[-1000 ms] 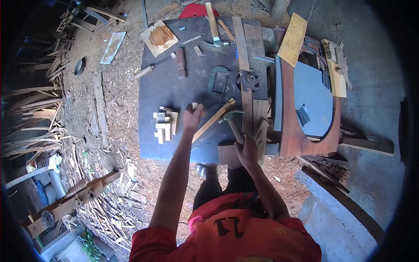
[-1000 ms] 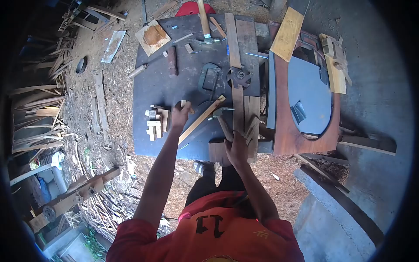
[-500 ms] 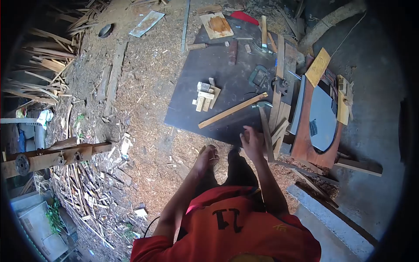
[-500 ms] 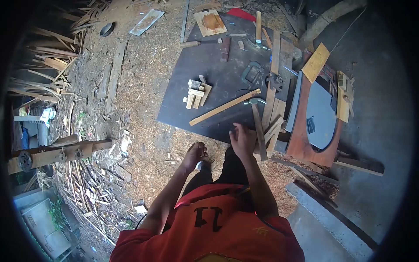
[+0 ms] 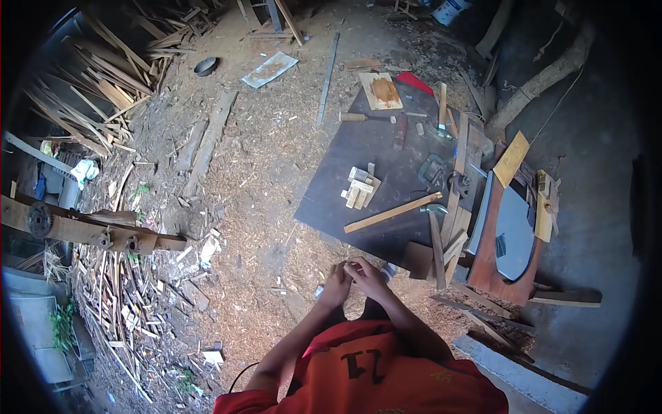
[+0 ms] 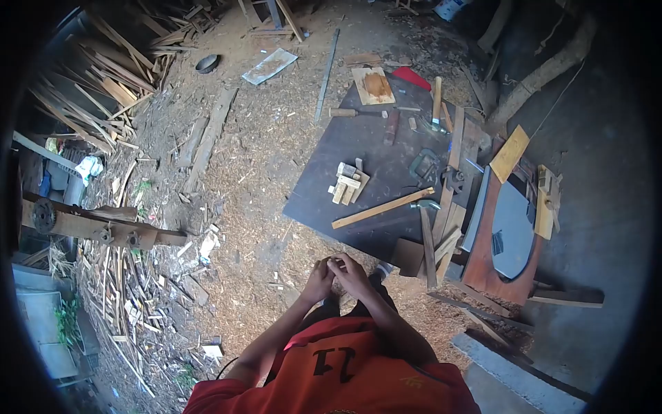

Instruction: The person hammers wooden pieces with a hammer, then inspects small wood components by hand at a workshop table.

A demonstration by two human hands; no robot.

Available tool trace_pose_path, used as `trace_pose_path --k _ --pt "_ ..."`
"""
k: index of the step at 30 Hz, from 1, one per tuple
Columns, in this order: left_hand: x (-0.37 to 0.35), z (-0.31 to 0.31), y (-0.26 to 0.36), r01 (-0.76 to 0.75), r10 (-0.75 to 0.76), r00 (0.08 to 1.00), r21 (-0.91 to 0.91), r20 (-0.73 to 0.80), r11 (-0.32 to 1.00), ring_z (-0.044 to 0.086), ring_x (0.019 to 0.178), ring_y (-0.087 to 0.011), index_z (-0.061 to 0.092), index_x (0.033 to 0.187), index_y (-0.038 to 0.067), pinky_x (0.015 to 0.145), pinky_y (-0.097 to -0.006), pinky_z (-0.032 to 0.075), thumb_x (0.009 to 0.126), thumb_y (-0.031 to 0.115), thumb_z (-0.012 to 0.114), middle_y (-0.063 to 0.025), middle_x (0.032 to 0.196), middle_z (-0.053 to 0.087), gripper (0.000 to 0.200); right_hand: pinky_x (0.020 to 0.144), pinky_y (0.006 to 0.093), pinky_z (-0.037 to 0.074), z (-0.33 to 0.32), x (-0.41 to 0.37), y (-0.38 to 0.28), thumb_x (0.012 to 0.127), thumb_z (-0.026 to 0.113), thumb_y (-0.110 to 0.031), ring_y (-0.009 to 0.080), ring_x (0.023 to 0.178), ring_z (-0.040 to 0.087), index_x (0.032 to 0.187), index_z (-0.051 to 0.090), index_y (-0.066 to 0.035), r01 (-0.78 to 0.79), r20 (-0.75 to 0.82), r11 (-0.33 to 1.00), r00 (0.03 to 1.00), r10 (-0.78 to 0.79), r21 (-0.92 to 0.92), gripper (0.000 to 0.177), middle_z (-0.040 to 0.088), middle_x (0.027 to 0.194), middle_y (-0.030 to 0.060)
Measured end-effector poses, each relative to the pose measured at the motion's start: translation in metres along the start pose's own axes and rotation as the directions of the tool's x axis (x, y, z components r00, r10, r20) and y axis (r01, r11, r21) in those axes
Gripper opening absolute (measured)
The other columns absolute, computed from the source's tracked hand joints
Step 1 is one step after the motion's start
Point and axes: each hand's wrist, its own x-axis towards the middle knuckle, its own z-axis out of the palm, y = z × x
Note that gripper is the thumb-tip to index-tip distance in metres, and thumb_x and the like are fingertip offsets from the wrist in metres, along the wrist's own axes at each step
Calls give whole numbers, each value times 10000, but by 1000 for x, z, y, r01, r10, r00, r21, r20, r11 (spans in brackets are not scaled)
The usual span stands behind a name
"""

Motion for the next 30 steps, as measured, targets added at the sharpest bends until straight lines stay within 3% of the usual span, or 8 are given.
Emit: trace_pose_path --k 5,11,13,16,19,21,24,30 --pt "-4 11 -1 -31 37 998 91 -55 995 500 1230 -510 371 1463 -96 1031 -512 468 968 189 603 -299 1285 503 617 861 321 548 1 2 18 997 677 -201 185 987 689 1234 630 -36 31 -5 999 999 -31 4 293 696 1129 99" --pt "-6 15 -25 -130 109 986 174 129 976 453 1245 -448 291 1462 -180 1149 -484 323 941 143 627 -314 1241 554 700 875 321 546 5 1 42 988 679 -181 176 990 685 1237 641 -19 22 -8 990 1000 -21 140 300 701 1117 95" --pt "-11 15 -39 -322 302 946 428 116 845 460 1227 -435 251 1460 -201 1131 -486 354 934 145 646 -311 1284 496 743 874 334 553 3 -6 30 1004 636 -208 193 982 693 1207 652 -33 -218 65 925 976 208 312 269 708 1093 101" --pt "-24 11 -43 -134 135 991 145 -2 980 466 1211 -424 322 1445 -169 1096 -477 409 929 162 667 -323 1367 403 703 852 364 567 3 -1 42 1021 564 -255 227 965 705 1149 663 -59 -461 171 732 882 438 502 254 719 1065 110" --pt "-42 11 -89 -172 178 984 192 -14 966 619 1073 -495 512 1382 -39 967 -499 522 951 295 633 -337 1367 479 559 768 411 571 13 4 109 1003 529 -342 260 857 688 1065 663 -91 -610 221 532 753 620 588 291 707 963 102" --pt "-48 -12 -110 -389 335 921 460 197 798 669 971 -478 609 1280 14 895 -495 556 968 329 596 -324 1335 519 444 731 426 566 14 10 165 989 548 -373 259 809 669 1036 658 -92 -691 251 367 621 743 623 305 690 908 93" --pt "-72 -62 -37 133 -187 921 176 342 975 677 981 -450 649 1156 62 883 -495 555 986 361 542 -291 1264 602 361 667 434 558 25 28 240 1016 501 -413 286 737 644 1040 630 -77 -765 220 221 428 877 605 360 668 865 110" --pt "-134 -56 -102 362 -393 904 186 171 914 653 1108 -437 639 1216 69 968 -512 516 1006 409 445 -273 1193 668 444 546 392 478 82 71 228 1022 395 -421 241 595 531 945 593 -44 -848 156 293 395 905 442 433 577 734 87"
